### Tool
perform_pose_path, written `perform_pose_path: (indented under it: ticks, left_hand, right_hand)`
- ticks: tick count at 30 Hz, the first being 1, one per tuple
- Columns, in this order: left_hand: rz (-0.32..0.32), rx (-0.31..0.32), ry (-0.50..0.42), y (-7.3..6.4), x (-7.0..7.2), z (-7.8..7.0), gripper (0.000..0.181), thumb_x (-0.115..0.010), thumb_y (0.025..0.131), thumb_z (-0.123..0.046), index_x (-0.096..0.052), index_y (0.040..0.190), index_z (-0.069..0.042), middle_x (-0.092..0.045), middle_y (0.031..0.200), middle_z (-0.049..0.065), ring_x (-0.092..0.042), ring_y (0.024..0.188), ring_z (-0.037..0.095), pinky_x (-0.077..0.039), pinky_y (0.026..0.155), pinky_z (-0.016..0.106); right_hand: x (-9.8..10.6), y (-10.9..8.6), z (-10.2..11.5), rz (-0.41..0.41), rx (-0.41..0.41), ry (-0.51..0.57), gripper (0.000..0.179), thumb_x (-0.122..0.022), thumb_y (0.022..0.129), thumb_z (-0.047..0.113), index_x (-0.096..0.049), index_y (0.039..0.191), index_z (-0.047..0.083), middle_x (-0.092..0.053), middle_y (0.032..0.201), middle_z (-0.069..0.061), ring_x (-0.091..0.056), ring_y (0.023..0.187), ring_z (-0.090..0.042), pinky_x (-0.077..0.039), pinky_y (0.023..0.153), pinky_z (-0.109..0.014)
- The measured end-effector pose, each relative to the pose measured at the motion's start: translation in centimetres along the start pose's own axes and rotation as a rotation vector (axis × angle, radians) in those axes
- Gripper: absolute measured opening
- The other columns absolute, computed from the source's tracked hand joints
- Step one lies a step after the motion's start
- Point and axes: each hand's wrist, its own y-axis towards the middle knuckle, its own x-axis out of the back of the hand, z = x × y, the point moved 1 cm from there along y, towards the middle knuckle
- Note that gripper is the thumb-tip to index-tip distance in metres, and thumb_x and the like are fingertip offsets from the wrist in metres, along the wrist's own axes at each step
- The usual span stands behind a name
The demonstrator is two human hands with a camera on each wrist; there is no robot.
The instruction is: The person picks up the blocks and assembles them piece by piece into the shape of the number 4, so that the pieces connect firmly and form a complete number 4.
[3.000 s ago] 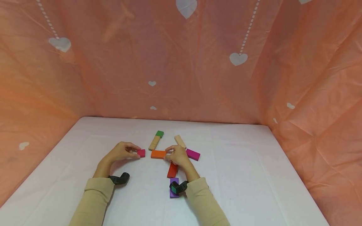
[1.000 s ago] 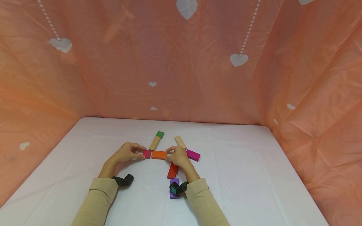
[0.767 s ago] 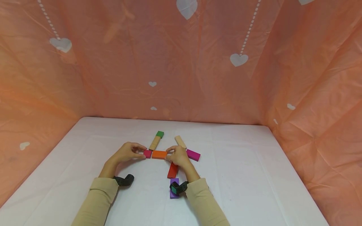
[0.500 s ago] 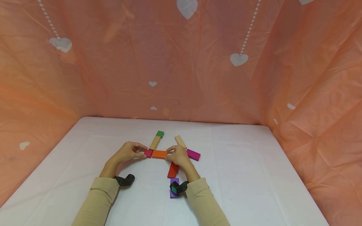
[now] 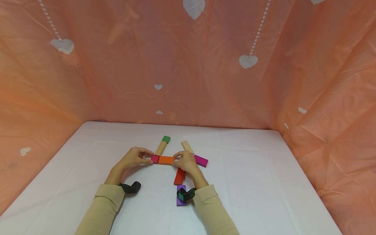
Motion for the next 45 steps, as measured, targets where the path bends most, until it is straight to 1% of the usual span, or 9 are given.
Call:
perform_pose_path:
  ticks: [8,16,20,22,25,28,32,38,45]
  left_hand:
    - [-0.002,-0.015,-0.006,-0.1,0.0,-0.1,0.033,-0.081,0.075,-0.013,-0.072,0.103,0.001,-0.055,0.071,0.004,-0.044,0.068,0.013,-0.035,0.062,0.020]
    - [-0.030,-0.050,0.009,-0.1,-0.2,-0.4,0.036,-0.083,0.073,-0.014,-0.072,0.105,0.000,-0.066,0.091,0.016,-0.048,0.077,0.015,-0.040,0.068,0.022]
    - [-0.041,-0.126,-0.023,0.0,-0.5,-0.5,0.033,-0.084,0.072,-0.016,-0.074,0.101,-0.002,-0.064,0.086,0.013,-0.049,0.075,0.014,-0.041,0.067,0.022]
    - [-0.048,-0.205,-0.054,0.4,-0.9,0.1,0.032,-0.084,0.073,-0.022,-0.075,0.099,-0.006,-0.060,0.081,0.007,-0.047,0.072,0.012,-0.039,0.064,0.021]
    - [-0.042,-0.270,-0.083,0.5,-1.3,0.0,0.031,-0.084,0.073,-0.026,-0.076,0.097,-0.007,-0.055,0.077,0.004,-0.045,0.070,0.010,-0.038,0.062,0.020]
    - [-0.032,-0.257,-0.082,0.6,-1.6,-0.2,0.031,-0.084,0.074,-0.021,-0.075,0.098,-0.004,-0.053,0.077,0.006,-0.043,0.071,0.009,-0.036,0.061,0.019]
    - [-0.026,-0.162,-0.042,0.5,-1.8,-1.0,0.031,-0.084,0.071,-0.011,-0.074,0.098,0.001,-0.053,0.077,0.011,-0.043,0.071,0.010,-0.035,0.062,0.017]
    - [-0.032,-0.140,-0.013,0.6,-2.1,-1.3,0.033,-0.084,0.071,-0.010,-0.073,0.100,0.002,-0.052,0.076,0.009,-0.042,0.071,0.009,-0.034,0.063,0.016]
    - [-0.028,-0.096,-0.054,0.7,-2.1,-1.3,0.035,-0.082,0.073,-0.012,-0.073,0.103,0.001,-0.056,0.080,0.010,-0.044,0.075,0.012,-0.036,0.065,0.017]
  right_hand:
    - [0.0,0.0,0.0,0.000,-0.006,-0.008,0.027,-0.072,0.080,0.004,-0.071,0.107,0.000,-0.047,0.053,0.003,-0.040,0.044,-0.007,-0.034,0.046,-0.018]
    - [-0.1,0.0,0.0,-0.003,-0.033,-0.012,0.027,-0.072,0.081,0.005,-0.071,0.108,0.002,-0.043,0.052,0.003,-0.038,0.044,-0.008,-0.033,0.047,-0.018]
    - [-0.1,0.0,0.0,-0.006,-0.020,-0.026,0.028,-0.072,0.081,0.005,-0.071,0.108,0.002,-0.042,0.051,0.004,-0.038,0.044,-0.008,-0.032,0.046,-0.019]
    - [-0.1,0.0,0.0,-0.004,-0.015,-0.027,0.028,-0.072,0.080,0.005,-0.071,0.108,0.001,-0.042,0.051,0.004,-0.038,0.044,-0.008,-0.032,0.047,-0.019]
    - [-0.1,-0.1,0.0,-0.003,-0.011,-0.031,0.029,-0.072,0.080,0.005,-0.071,0.109,0.001,-0.043,0.051,0.004,-0.038,0.045,-0.008,-0.032,0.047,-0.019]
    - [0.1,-0.2,-0.1,-0.003,-0.014,-0.030,0.030,-0.072,0.081,0.006,-0.071,0.110,0.002,-0.044,0.052,0.003,-0.039,0.046,-0.009,-0.033,0.048,-0.019]
    - [0.4,-0.3,-0.2,-0.015,0.011,-0.048,0.031,-0.072,0.080,0.008,-0.070,0.111,0.002,-0.045,0.054,0.004,-0.041,0.048,-0.008,-0.034,0.049,-0.018]
    - [1.1,-0.2,-0.6,-0.044,0.037,-0.056,0.031,-0.073,0.080,0.007,-0.071,0.110,0.001,-0.045,0.053,0.005,-0.041,0.049,-0.007,-0.035,0.050,-0.018]
    - [2.2,-0.5,-0.9,-0.070,0.028,-0.036,0.034,-0.074,0.077,0.005,-0.070,0.110,-0.001,-0.054,0.060,0.001,-0.046,0.056,-0.008,-0.038,0.055,-0.018]
